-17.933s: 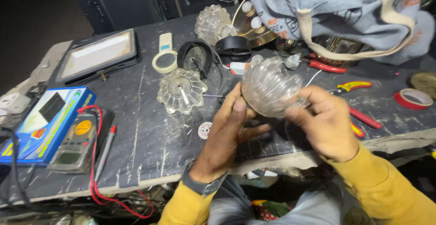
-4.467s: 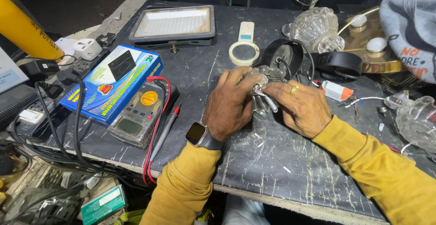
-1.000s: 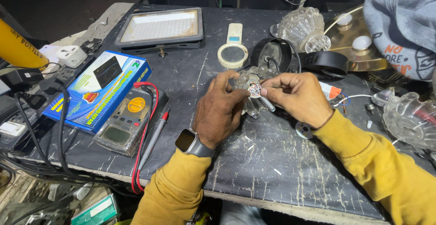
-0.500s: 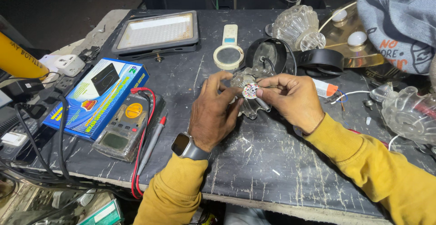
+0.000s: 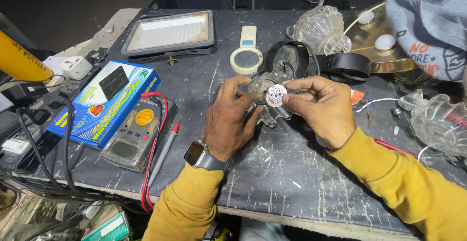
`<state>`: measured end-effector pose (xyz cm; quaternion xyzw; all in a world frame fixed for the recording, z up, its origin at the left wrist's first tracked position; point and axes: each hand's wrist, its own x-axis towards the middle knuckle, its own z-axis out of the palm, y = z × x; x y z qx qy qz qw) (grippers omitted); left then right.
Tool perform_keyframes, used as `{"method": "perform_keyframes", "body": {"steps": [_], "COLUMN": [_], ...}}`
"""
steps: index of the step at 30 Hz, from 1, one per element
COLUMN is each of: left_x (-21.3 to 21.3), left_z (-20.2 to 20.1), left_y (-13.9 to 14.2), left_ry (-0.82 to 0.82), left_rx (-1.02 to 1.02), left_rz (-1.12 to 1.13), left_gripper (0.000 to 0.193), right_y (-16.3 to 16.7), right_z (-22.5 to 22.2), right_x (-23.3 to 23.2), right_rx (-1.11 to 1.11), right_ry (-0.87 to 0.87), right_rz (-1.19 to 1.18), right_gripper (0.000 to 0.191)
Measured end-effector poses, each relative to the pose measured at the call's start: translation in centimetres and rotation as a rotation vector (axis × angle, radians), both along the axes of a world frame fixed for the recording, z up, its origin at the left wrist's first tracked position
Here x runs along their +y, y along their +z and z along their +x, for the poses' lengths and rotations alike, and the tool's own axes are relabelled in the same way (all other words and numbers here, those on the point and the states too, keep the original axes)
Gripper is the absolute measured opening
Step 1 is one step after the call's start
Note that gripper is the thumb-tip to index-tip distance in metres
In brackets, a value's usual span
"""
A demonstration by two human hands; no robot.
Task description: The person disassembles a glass ceiling light fixture on a workbench, unscrewing the glass shade from its holder and separating the bulb socket. They handle the fixture's wiring and metal parts, then use a screwdriver to work on the fixture components.
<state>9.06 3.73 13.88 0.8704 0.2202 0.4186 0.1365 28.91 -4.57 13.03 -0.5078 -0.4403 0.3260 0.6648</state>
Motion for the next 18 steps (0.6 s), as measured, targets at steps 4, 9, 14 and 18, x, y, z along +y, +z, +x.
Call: {"method": "perform_keyframes", "body": {"steps": [4,9,14,18], "left_x": [0.0,0.1,0.0,-0.2], "left_z": [0.0,0.1,0.2,0.4], "left_y": [-0.1,-0.2,-0.4,-0.4], "left_ry": [0.005,0.026,0.033,0.023], "left_rx": [0.001,0.031,0.054,0.069], "left_rz": [0.017,0.063,0.121,0.127], "left_gripper": [0.028,0.031,0.038,0.045], "right_y": [0.9,2.0,2.3,2.2], "right_z": [-0.2,-0.4,-0.4,-0.1], "right_x": [-0.4,-1.4,-1.4,-0.8], "right_rx": [-0.14,-0.725,-0.966,-0.978], "right_ry": [-0.067,-0.274,-0.283,-0.281], "right_rz": [-0.032,0.175,0.293,0.299], "right_gripper": [0.034,0.028,0.017,0.016]}}
